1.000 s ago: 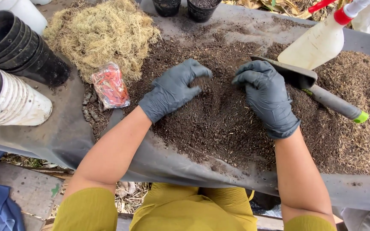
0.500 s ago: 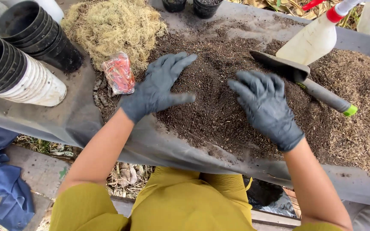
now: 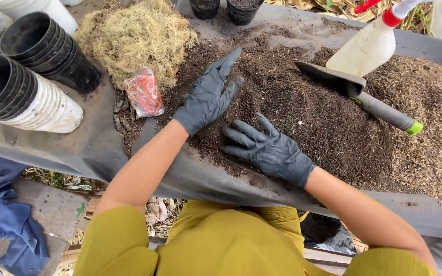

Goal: Mixing potting medium and filling small plastic pots on a workbench.

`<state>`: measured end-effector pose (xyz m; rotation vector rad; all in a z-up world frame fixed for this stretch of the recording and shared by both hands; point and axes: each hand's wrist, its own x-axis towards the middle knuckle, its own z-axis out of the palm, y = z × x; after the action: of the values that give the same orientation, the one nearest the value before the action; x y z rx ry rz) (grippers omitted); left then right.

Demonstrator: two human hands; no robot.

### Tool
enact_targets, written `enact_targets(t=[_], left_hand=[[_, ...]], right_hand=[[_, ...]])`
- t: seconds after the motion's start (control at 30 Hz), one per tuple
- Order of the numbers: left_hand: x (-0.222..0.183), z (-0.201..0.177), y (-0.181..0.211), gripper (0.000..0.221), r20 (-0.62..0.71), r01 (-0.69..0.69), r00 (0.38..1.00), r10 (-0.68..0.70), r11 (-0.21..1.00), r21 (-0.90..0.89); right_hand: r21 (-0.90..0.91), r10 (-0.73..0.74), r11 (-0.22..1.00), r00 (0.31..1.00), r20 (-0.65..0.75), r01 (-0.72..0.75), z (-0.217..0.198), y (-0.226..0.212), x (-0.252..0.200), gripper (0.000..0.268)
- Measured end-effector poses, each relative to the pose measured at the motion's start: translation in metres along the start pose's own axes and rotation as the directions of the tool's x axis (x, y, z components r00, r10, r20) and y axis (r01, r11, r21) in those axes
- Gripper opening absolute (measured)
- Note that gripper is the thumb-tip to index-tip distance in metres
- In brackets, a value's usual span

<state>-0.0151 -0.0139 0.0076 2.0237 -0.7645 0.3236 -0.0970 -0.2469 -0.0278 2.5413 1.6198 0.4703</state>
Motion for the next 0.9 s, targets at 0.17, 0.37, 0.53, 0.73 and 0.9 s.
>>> enact_targets(t=[0.17,0.37,0.53,0.73,0.9], left_hand=[[0.006,0.016,-0.035,0.043,0.036,-0.033,0.999,0.017,0.858,0.512],[0.004,0.009,-0.020,0.035,-0.136,0.093,0.988,-0.071,0.981,0.169],[0.007,-0.006,0.012,0.033,-0.141,0.155,0.977,-0.159,0.987,-0.040],[0.001,-0.004,-0.009,0.037,-0.010,0.068,0.998,-0.068,0.976,0.208],[0.004,-0.013,0.016,0.091,0.147,0.174,0.965,-0.216,0.952,0.253]], right_hand=[[-0.146,0.101,0.985,0.993,0.065,-0.091,0.003,0.042,0.006,0.053],[0.081,0.542,0.840,0.831,-0.123,-0.536,-0.035,0.097,-0.028,0.042],[0.285,0.722,0.682,0.681,-0.120,-0.673,-0.060,0.102,-0.051,0.033],[0.155,0.671,0.736,0.678,-0.302,-0.659,-0.058,0.102,-0.059,0.028],[0.306,0.809,0.470,0.543,0.225,-0.828,-0.110,0.074,-0.012,0.068]])
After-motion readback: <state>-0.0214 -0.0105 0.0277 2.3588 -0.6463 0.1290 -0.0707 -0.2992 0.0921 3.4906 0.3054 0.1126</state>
